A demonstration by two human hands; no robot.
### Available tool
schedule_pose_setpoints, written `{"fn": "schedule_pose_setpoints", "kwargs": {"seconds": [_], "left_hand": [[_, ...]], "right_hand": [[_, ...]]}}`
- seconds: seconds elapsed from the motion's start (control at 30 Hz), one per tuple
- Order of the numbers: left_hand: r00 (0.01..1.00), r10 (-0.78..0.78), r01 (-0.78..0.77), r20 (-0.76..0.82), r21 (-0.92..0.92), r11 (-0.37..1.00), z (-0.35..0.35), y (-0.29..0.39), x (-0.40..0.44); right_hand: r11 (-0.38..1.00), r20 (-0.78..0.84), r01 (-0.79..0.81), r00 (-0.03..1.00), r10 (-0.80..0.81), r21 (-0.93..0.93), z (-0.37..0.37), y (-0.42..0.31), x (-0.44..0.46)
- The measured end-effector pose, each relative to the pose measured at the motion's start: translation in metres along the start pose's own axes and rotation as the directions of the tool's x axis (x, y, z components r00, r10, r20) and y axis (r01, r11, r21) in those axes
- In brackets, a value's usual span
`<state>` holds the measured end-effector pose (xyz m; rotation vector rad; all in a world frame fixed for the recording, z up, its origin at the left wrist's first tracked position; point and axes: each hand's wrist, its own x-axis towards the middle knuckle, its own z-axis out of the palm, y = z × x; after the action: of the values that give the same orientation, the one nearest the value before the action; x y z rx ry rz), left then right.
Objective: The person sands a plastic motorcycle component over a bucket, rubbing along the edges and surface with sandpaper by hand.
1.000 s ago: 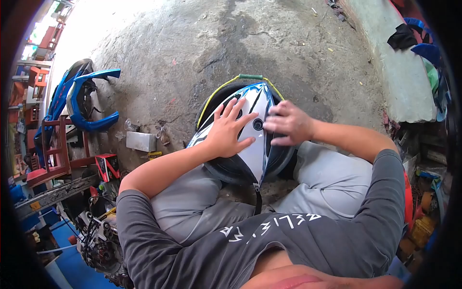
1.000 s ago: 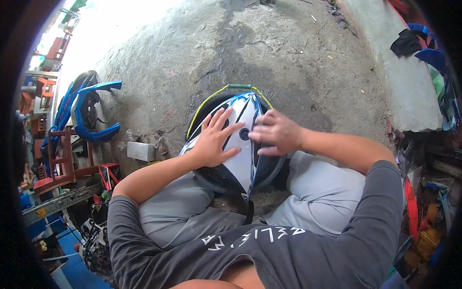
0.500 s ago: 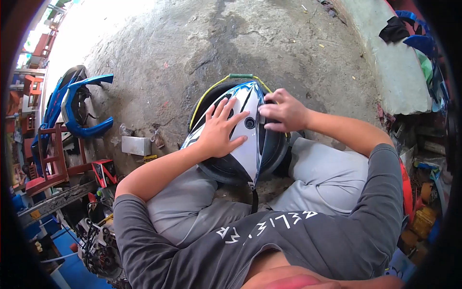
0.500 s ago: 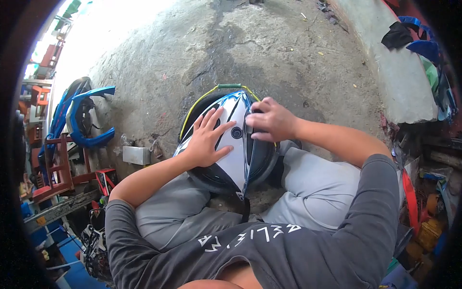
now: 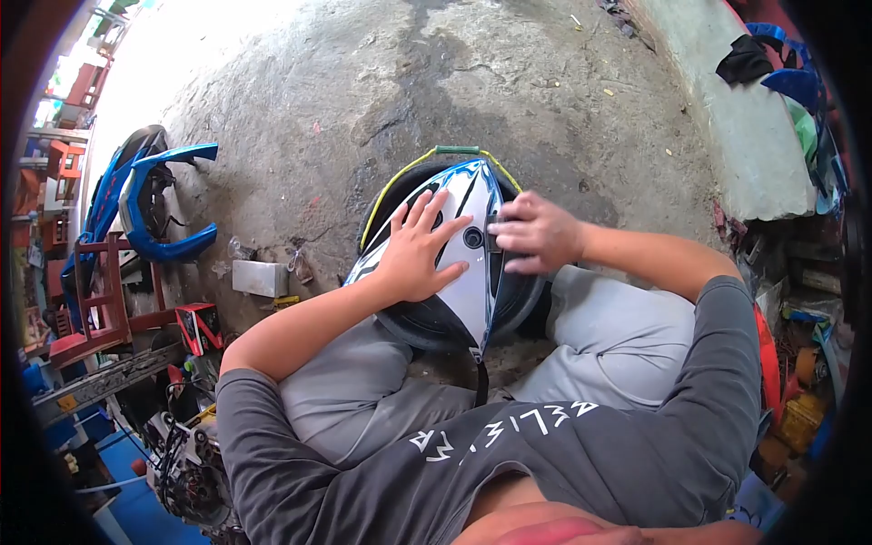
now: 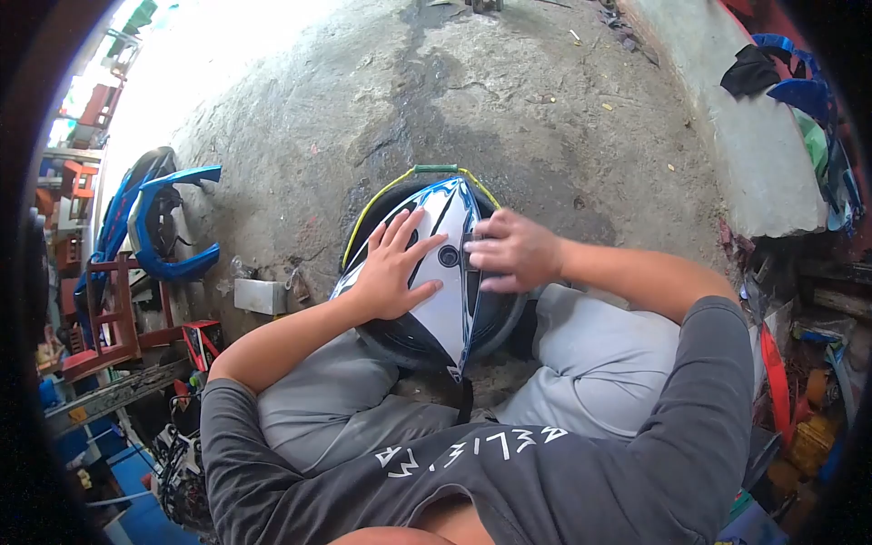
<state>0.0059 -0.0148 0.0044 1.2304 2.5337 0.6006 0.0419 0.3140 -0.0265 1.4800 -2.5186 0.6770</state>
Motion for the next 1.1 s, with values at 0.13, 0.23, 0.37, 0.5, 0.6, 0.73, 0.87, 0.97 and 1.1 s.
{"fn": "schedule_pose_setpoints", "kwargs": {"seconds": [0.13, 0.23, 0.37, 0.5, 0.6, 0.73, 0.87, 0.97, 1.1], "left_hand": [[1.000, -0.006, 0.006, -0.007, 0.002, 1.000, 0.003, -0.001, -0.001], [1.000, -0.004, 0.004, -0.001, -0.023, 1.000, 0.001, 0.000, 0.000], [1.000, 0.001, -0.001, -0.009, -0.008, 1.000, 0.002, -0.002, 0.000], [1.000, -0.002, 0.002, -0.004, -0.013, 1.000, 0.000, -0.001, -0.001], [1.000, 0.001, -0.001, -0.018, -0.006, 1.000, 0.002, -0.004, 0.001], [1.000, -0.004, 0.003, -0.008, -0.022, 1.000, 0.006, -0.002, -0.001], [1.000, -0.020, 0.020, 0.001, -0.011, 1.000, 0.000, 0.001, 0.000], [1.000, -0.023, 0.023, 0.007, -0.018, 1.000, 0.002, 0.000, 0.000], [1.000, -0.008, 0.008, -0.004, -0.025, 1.000, 0.003, -0.001, -0.001]], "right_hand": [[0.996, 0.038, -0.071, 0.997, 0.073, -0.052, -0.009, 0.016, 0.000], [0.998, 0.030, 0.012, 0.999, -0.014, 0.061, 0.004, -0.008, 0.002], [0.996, -0.002, -0.027, 1.000, 0.027, -0.081, -0.004, 0.024, 0.001], [0.990, -0.019, -0.105, 0.994, 0.107, 0.093, -0.002, 0.006, 0.003], [0.990, 0.023, 0.013, 1.000, -0.016, 0.139, 0.009, -0.007, -0.002], [0.995, 0.011, -0.089, 0.996, 0.089, 0.040, -0.002, 0.015, 0.005], [0.998, 0.047, 0.048, 0.998, -0.047, -0.029, -0.001, 0.005, 0.011], [0.983, 0.052, 0.116, 0.993, -0.110, -0.142, 0.001, 0.017, 0.007], [0.996, 0.043, -0.025, 0.999, 0.029, -0.087, -0.006, 0.011, 0.009]]}}
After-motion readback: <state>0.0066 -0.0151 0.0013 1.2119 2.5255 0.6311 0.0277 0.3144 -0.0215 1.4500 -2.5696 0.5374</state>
